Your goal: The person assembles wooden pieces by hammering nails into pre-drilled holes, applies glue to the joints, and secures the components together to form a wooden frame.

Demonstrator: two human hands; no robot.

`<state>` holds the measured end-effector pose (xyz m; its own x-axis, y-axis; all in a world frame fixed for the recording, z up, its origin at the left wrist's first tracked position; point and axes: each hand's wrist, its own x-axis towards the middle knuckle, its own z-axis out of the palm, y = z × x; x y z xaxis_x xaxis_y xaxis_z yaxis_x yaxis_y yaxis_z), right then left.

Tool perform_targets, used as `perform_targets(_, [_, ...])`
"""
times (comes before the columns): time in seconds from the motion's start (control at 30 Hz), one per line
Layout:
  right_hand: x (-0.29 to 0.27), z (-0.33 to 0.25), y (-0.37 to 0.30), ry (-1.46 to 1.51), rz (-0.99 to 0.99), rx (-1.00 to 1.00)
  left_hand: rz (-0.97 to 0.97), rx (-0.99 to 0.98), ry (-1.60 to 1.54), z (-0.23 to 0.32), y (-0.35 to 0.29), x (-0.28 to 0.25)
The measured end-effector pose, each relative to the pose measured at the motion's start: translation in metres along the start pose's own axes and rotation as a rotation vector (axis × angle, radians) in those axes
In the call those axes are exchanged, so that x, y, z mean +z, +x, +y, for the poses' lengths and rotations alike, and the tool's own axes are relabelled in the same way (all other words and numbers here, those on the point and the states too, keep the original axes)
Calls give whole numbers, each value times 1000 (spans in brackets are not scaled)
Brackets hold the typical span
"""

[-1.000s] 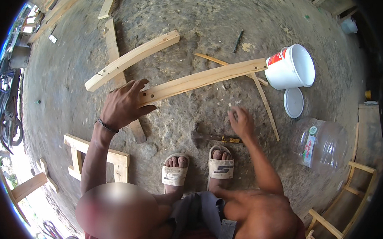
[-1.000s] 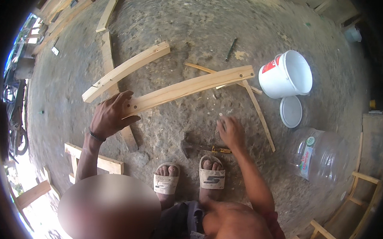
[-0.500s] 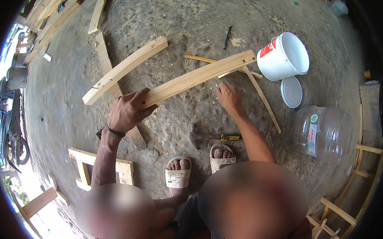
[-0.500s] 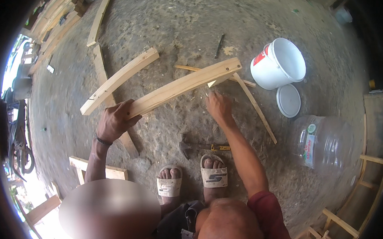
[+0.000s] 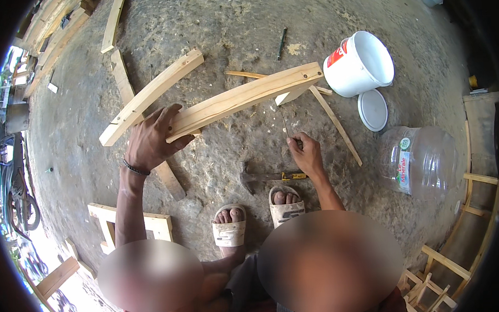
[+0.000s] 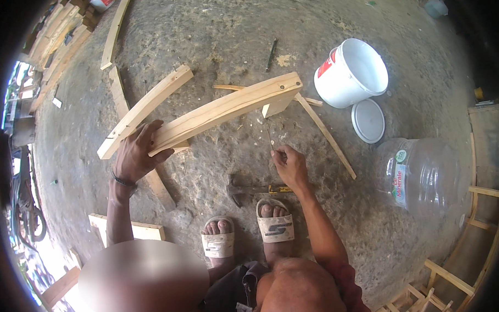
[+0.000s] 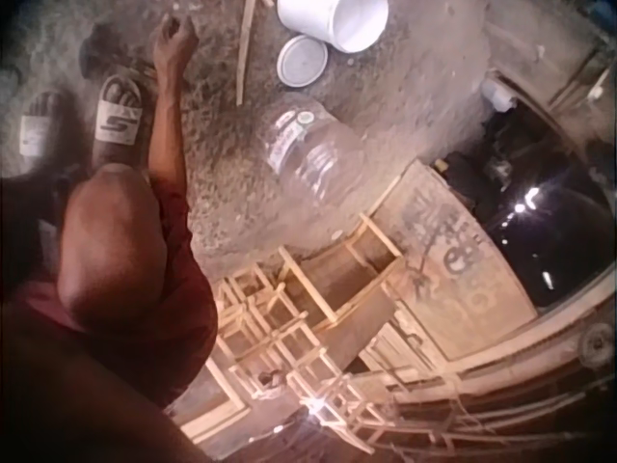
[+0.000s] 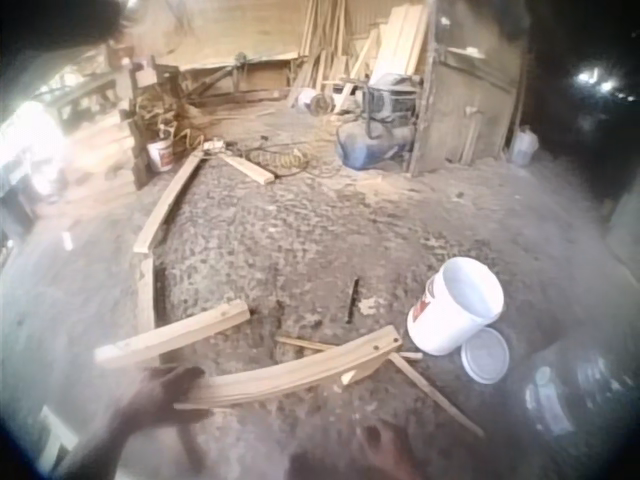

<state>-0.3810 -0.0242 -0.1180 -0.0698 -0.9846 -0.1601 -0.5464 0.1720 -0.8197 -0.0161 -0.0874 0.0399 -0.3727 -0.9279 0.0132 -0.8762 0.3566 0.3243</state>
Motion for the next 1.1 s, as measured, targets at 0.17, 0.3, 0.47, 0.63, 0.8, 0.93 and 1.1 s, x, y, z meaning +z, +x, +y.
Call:
perform_targets(0.17, [-5,-14,-3,108,-43,-24,126,40,77,14,5,1])
perform_targets(0.3, [-4,-26,-7,246,-67,-2,319,197,54,27,10,1])
perform_targets(0.47, [0,-37,-17,453,-123,-62,330,350,-103,58,8,10])
perform_targets(0.63, [4,-63,-33,723,-160,-85,91,172,-529,97,10,54])
perform_targets(0.8, [9,-98,-52,940,-136,13,-140,-168,-1211,128,2,86])
perform_targets(0.93, [2,-90,-56,814,-79,-35,-134,-147,-1315,137,7,81])
perform_targets(1.1, [-10,-35,-48,-150,-53,-422,115,271,-398,126,53,33])
